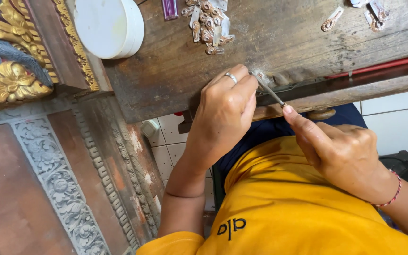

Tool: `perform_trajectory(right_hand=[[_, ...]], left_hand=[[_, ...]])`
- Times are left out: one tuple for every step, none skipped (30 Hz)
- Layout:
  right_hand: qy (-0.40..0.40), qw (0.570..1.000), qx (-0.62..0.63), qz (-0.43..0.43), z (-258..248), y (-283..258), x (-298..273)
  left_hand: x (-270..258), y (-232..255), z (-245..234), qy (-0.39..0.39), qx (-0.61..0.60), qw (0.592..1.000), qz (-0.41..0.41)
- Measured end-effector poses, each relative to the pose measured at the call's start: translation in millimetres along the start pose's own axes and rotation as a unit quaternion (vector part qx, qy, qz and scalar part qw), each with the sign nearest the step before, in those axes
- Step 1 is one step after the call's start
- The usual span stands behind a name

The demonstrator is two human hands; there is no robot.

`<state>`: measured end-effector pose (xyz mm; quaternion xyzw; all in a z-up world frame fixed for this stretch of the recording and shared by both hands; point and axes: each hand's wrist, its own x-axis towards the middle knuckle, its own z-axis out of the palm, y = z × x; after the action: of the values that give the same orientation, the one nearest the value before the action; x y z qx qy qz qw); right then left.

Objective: Filing and smoothing the edges of small metal jewelry components using a hand file.

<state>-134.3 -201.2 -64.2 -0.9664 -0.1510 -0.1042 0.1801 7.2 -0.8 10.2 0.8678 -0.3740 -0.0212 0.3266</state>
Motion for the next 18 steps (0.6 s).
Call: perform_trajectory(right_hand=[[0.001, 1.0, 0.0, -0.001, 0, -1, 8], [0.001, 1.0, -0.007, -0.005, 0, -2, 14], [-0.002, 1.0, -0.014, -0.008, -1, -5, 18], [-0.004, 1.0, -0.012, -0.006, -3, -7, 25], [-0.005, 1.0, -0.018, 0.002, -5, -7, 34], [-0.006, 1.0, -0.023, 0.011, -7, -7, 42], [-0.004, 1.0, -0.023, 0.015, -9, -4, 39], [0.006, 1.0, 0.013, 0.013, -11, -2, 37], [0.017, 0.999, 0.047, 0.006, -12, 2, 36], [0.02, 0.999, 0.044, 0.005, -11, 5, 30], [0.015, 0.999, 0.05, 0.002, -11, 5, 22], [0.01, 0.998, 0.056, -0.002, -9, 6, 14], [0.01, 0.998, 0.057, -0.002, -8, 5, 9], [0.006, 0.999, 0.049, 0.007, -7, 5, 3], [0.002, 0.999, 0.039, 0.017, -7, 6, -1], [0.004, 0.999, 0.038, 0.018, -7, 6, -2], [-0.001, 0.999, 0.039, 0.017, -7, 6, -4], [-0.005, 0.999, 0.04, 0.016, -7, 5, -5]], left_hand=[[1, -1, 0, 0.0, 0.001, 1.0, 0.0], [2, -2, 0, 0.005, 0.003, 1.0, 0.006], [1, -1, 1, 0.007, 0.001, 1.0, 0.011], [-1, 1, 1, 0.004, 0.0, 1.0, 0.01], [-1, 2, 2, 0.009, 0.0, 1.0, 0.0], [-1, 2, 3, 0.014, 0.0, 1.0, -0.01], [-3, 5, 4, 0.011, 0.0, 1.0, -0.006], [-4, 6, 5, 0.019, 0.001, 1.0, -0.015], [-4, 7, 6, 0.032, 0.003, 0.999, -0.024], [-2, 5, 6, 0.034, 0.004, 0.999, -0.021], [-3, 5, 5, 0.03, -0.001, 0.999, -0.023], [-4, 4, 5, 0.027, -0.006, 0.999, -0.025], [-5, 4, 5, 0.026, -0.006, 0.999, -0.025], [-6, 3, 5, 0.022, 0.001, 0.999, -0.024], [-4, 3, 5, 0.019, 0.008, 1.0, -0.019], [-4, 2, 5, 0.018, 0.008, 1.0, -0.017], [-4, 1, 6, 0.02, 0.01, 1.0, -0.018], [-4, 1, 6, 0.022, 0.012, 0.999, -0.019]])
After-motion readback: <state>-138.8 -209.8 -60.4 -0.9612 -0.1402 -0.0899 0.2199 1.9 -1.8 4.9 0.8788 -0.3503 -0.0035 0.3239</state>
